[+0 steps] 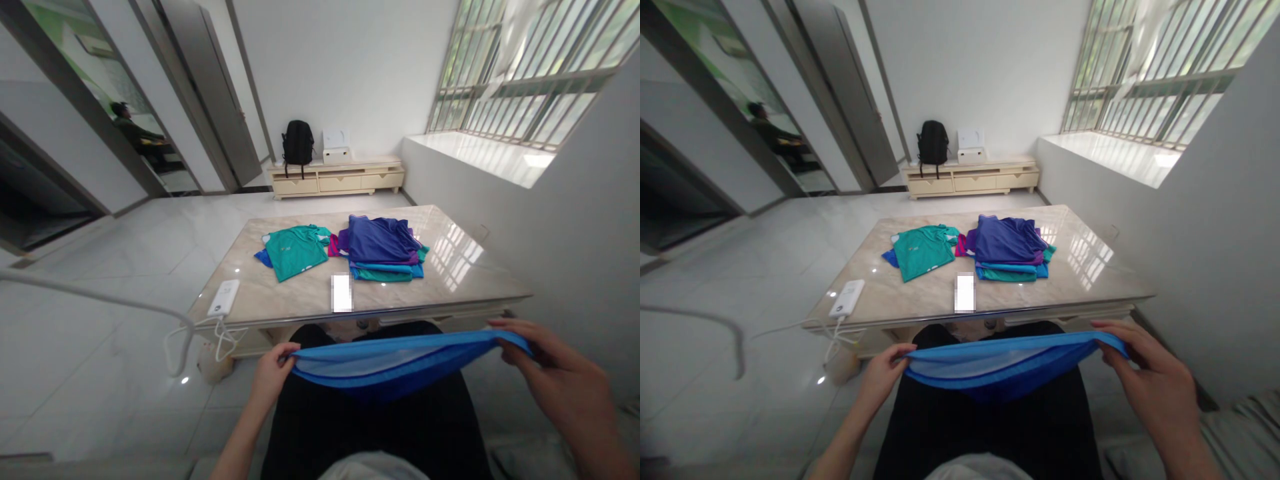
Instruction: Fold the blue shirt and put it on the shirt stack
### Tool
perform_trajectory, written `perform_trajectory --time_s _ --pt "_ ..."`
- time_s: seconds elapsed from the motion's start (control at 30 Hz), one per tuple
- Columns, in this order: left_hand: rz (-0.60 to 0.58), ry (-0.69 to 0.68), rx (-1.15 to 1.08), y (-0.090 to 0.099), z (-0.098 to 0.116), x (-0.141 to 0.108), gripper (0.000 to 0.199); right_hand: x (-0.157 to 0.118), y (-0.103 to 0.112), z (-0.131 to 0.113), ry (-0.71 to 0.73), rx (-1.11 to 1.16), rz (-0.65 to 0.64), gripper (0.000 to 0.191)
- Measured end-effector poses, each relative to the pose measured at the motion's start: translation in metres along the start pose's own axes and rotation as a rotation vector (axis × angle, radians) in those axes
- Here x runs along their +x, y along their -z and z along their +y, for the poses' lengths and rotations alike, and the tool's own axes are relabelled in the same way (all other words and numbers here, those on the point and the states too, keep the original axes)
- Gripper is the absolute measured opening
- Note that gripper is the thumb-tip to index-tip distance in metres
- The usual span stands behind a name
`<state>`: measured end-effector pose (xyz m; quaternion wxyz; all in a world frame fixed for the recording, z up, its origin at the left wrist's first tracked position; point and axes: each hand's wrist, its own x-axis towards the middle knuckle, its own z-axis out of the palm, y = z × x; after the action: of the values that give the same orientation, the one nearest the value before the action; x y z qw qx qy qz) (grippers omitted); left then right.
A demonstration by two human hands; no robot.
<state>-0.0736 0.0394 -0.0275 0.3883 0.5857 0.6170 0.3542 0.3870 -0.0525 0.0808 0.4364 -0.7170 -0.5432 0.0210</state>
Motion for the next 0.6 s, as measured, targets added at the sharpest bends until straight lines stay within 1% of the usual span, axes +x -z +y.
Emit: perform_trajectory --time_s 0.03,0.1,0.17,0.27,0.33,0.4,0.5,0.6 --pt "-0.016 0.004 -0.023 0.001 0.000 0.000 0.027 0.000 0.001 -0.002 -0.064 -0.016 -0.025 0.033" --pt "-0.045 -0.004 -0.044 0.004 0.001 0.000 0.026 0.000 0.003 -0.004 -0.170 -0.056 -0.026 0.034" --pt "-0.069 -0.012 -0.035 0.009 0.001 0.001 0.026 0.002 0.005 -0.001 -0.210 -0.068 -0.017 0.038" --pt "-0.060 -0.007 0.016 0.020 0.002 0.004 0.027 0.010 0.009 0.012 -0.219 -0.102 -0.020 0.046" --pt "-0.023 0.004 0.037 0.030 0.005 0.005 0.029 0.016 0.012 0.023 -0.196 -0.142 -0.027 0.044" --pt "0.007 0.011 0.024 0.039 0.009 0.005 0.031 0.021 0.016 0.033 -0.148 -0.153 -0.068 0.042" --pt "0.026 0.013 -0.066 0.048 0.020 0.002 0.033 0.026 0.019 0.039 -0.119 -0.154 -0.145 0.048" --pt "0.031 0.037 -0.254 0.053 0.031 -0.003 0.034 0.030 0.020 0.032 -0.209 -0.196 -0.177 0.060"
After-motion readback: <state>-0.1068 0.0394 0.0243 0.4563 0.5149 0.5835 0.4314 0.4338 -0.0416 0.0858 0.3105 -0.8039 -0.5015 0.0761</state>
